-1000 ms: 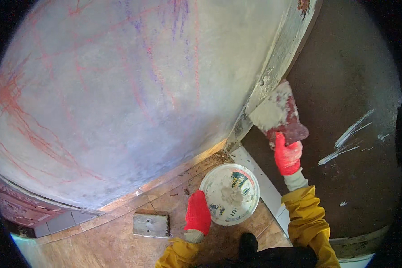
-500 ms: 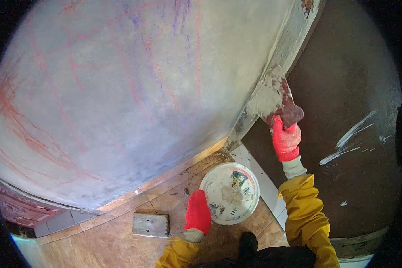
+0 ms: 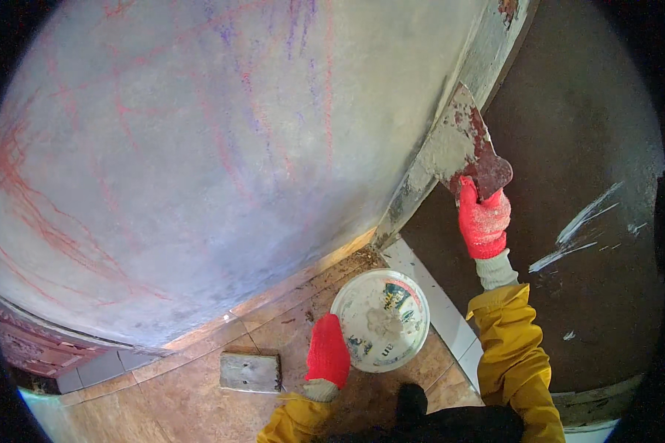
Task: The person patches a wall by using a putty knife to apply spackle from a bucket, covering markings on the surface near the floor.
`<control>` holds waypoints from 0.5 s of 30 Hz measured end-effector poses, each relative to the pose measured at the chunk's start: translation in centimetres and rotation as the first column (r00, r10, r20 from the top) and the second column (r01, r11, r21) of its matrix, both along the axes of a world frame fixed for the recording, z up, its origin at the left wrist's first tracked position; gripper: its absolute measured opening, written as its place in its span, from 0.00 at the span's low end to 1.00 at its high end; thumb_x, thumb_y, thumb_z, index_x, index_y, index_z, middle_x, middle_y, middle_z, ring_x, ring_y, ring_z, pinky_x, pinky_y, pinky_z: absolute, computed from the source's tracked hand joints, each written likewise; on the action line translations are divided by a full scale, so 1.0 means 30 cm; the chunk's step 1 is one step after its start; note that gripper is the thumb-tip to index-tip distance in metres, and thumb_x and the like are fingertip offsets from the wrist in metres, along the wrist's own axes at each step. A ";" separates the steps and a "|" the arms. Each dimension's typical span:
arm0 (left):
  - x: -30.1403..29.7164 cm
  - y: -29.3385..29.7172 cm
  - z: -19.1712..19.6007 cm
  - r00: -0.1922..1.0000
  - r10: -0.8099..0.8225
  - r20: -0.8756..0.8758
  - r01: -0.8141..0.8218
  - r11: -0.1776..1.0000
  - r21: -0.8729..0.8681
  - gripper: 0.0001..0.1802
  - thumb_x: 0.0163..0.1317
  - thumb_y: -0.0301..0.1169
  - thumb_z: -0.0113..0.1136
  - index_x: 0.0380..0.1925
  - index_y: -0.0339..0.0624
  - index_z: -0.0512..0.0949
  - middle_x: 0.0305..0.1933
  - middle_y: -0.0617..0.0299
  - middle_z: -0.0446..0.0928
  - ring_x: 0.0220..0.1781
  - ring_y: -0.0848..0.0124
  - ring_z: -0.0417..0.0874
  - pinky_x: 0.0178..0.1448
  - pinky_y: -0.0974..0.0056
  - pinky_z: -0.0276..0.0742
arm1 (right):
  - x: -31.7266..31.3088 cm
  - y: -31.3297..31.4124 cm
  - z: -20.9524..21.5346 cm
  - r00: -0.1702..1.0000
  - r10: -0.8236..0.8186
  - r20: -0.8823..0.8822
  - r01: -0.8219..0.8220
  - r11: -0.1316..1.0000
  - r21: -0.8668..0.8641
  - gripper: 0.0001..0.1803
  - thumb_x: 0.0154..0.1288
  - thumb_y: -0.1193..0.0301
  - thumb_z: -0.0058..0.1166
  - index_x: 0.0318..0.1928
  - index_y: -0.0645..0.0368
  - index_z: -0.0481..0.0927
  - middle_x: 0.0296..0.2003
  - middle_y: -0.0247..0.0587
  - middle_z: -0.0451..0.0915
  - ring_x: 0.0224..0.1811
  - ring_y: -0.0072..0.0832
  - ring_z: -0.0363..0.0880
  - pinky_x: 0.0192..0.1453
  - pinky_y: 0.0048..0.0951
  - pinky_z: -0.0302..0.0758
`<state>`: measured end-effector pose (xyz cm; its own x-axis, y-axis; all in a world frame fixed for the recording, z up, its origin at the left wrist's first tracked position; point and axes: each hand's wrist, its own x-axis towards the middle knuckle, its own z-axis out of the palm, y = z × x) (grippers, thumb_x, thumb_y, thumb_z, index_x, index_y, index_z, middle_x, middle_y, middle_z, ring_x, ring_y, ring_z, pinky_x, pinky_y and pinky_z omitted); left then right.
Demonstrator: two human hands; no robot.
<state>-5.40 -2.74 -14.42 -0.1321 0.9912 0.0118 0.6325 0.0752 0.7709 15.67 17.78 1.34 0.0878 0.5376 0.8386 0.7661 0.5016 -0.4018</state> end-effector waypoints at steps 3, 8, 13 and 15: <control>0.004 0.006 0.039 0.995 0.031 0.096 -0.026 0.999 -0.044 0.23 0.61 0.28 0.35 0.57 0.33 0.59 0.59 0.42 0.60 0.62 0.50 0.60 0.66 0.54 0.53 | 0.002 -0.003 0.034 1.000 0.029 -0.012 -0.029 1.000 -0.011 0.14 0.51 0.70 0.58 0.40 0.58 0.76 0.29 0.45 0.80 0.32 0.40 0.80 0.34 0.33 0.74; 0.002 0.000 0.017 1.000 -0.008 0.021 0.009 1.000 -0.007 0.23 0.61 0.28 0.35 0.57 0.33 0.59 0.60 0.42 0.60 0.62 0.50 0.60 0.66 0.54 0.52 | -0.003 -0.008 0.095 0.998 0.038 -0.040 -0.036 0.998 0.045 0.13 0.52 0.72 0.57 0.40 0.58 0.76 0.27 0.42 0.80 0.28 0.34 0.80 0.33 0.30 0.74; -0.002 -0.002 -0.009 0.999 -0.032 -0.024 0.032 0.999 0.017 0.23 0.61 0.28 0.35 0.57 0.33 0.58 0.60 0.42 0.60 0.62 0.50 0.60 0.66 0.54 0.52 | -0.002 -0.014 0.194 0.974 0.090 -0.207 -0.058 0.986 0.154 0.08 0.56 0.72 0.55 0.37 0.60 0.79 0.29 0.32 0.80 0.27 0.18 0.76 0.31 0.22 0.72; -0.001 0.006 -0.014 0.999 -0.032 -0.001 0.032 0.999 -0.015 0.23 0.61 0.28 0.36 0.57 0.33 0.58 0.60 0.43 0.60 0.62 0.50 0.60 0.66 0.54 0.52 | -0.024 -0.040 0.246 0.892 0.114 -0.438 -0.085 0.993 0.085 0.09 0.57 0.72 0.55 0.38 0.61 0.79 0.30 0.33 0.80 0.28 0.19 0.76 0.32 0.23 0.72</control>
<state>-5.42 -2.57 -14.85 -0.1000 0.9950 -0.0029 0.6357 0.0662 0.7691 14.96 16.57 8.73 0.4051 0.5118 0.7576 0.4617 0.6007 -0.6527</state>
